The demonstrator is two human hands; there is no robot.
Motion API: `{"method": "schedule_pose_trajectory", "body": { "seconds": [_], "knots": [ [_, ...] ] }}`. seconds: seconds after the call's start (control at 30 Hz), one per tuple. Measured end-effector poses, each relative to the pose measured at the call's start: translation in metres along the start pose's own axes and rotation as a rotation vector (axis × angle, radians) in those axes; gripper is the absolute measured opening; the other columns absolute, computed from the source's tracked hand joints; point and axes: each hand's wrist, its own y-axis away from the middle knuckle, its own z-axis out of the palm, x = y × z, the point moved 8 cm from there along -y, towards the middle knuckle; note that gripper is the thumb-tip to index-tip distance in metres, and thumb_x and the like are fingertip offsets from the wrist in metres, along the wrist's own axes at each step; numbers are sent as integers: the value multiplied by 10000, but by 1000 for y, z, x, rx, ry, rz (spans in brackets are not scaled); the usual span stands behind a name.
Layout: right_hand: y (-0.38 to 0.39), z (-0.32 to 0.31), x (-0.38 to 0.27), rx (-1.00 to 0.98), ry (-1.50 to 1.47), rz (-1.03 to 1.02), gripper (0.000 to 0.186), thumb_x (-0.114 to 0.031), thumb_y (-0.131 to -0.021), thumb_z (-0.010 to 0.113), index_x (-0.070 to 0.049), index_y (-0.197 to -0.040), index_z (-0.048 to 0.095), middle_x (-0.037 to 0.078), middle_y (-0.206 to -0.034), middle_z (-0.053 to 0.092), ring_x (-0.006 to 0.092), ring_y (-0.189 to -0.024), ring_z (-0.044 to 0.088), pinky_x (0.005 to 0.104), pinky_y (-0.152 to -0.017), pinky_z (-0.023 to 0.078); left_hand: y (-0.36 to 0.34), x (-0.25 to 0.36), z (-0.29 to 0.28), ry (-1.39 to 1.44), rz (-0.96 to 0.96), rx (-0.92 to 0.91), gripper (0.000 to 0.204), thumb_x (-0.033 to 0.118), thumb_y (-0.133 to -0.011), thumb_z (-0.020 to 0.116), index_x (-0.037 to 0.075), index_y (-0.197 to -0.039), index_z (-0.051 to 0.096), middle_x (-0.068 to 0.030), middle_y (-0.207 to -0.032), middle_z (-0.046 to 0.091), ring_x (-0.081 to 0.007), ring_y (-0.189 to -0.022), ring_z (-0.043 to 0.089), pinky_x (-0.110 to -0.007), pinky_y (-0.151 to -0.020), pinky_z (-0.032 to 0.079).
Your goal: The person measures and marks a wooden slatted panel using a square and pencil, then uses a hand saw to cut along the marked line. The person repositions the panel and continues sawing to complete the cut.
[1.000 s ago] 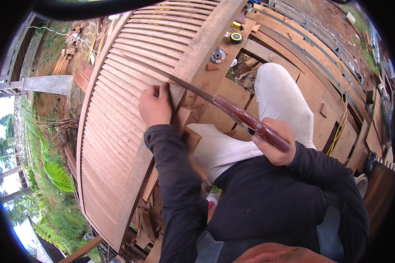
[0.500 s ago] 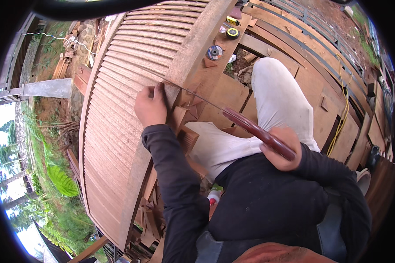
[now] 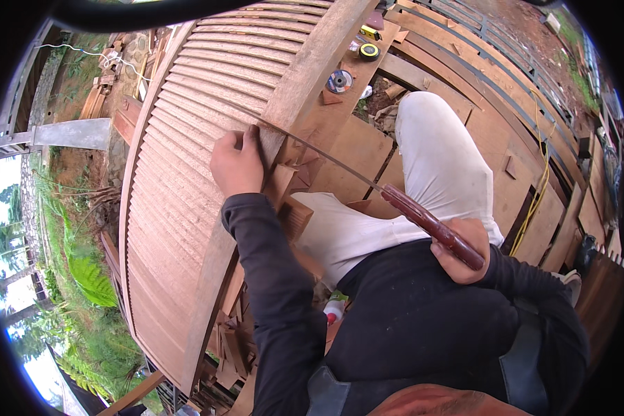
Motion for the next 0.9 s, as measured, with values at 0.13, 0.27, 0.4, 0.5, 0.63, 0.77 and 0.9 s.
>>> {"method": "schedule_pose_trajectory", "body": {
  "seconds": [0.13, 0.27, 0.4, 0.5, 0.63, 0.77, 0.9],
  "knots": [
    [-60, 27, -7, 37, -139, 12, 101, -35, -829, 718, -40, -832, 617, 111, -627, 586, 351, -548, 618, 393, -519, 451, -3, -2, 4, -13, -15, -34, 352, 365, -931, 729, 17, -890, 757, -207, -891, 702, -388, -865, 679, -460, -798, 515],
    [-51, 22, -9, 42, -60, -42, 100, -32, -828, 719, -40, -836, 619, 108, -627, 591, 349, -543, 617, 387, -517, 452, -1, -2, 2, -5, -16, -35, 343, 358, -931, 730, 18, -899, 759, -209, -892, 703, -388, -869, 681, -460, -801, 516],
    [-7, 2, -8, 43, -18, -14, 103, -33, -822, 723, -42, -839, 622, 118, -637, 591, 349, -552, 621, 393, -520, 455, 0, -1, 0, 21, -5, -19, 336, 362, -929, 732, 29, -906, 766, -208, -889, 703, -393, -869, 681, -467, -804, 515],
    [-61, 24, -13, 43, -74, 1, 92, -30, -826, 712, -43, -835, 621, 120, -638, 589, 346, -552, 621, 400, -527, 458, -3, -2, 3, 1, -12, -19, 327, 359, -928, 734, 35, -908, 767, -201, -893, 706, -390, -867, 681, -462, -802, 518],
    [-70, 22, -19, 44, -84, 4, 85, -32, -846, 702, -37, -852, 618, 122, -650, 589, 353, -559, 615, 396, -532, 458, -2, -3, 2, -13, -33, -31, 326, 357, -928, 735, 34, -906, 768, -202, -902, 706, -388, -871, 681, -462, -799, 517],
    [-23, -2, -28, -4, -3, 9, 85, -35, -871, 699, -36, -877, 614, 127, -663, 591, 353, -560, 607, 383, -532, 452, 0, -2, -1, -7, -14, -14, 336, 367, -923, 736, 33, -901, 770, -211, -904, 703, -394, -871, 680, -467, -798, 516],
    [-61, 19, -25, 63, -3, 7, 84, -36, -857, 702, -41, -862, 618, 125, -657, 595, 348, -564, 617, 379, -542, 466, -1, 1, 0, -10, -3, -12, 344, 373, -921, 734, 31, -901, 769, -213, -901, 701, -399, -875, 679, -470, -797, 516]
  ]
}}
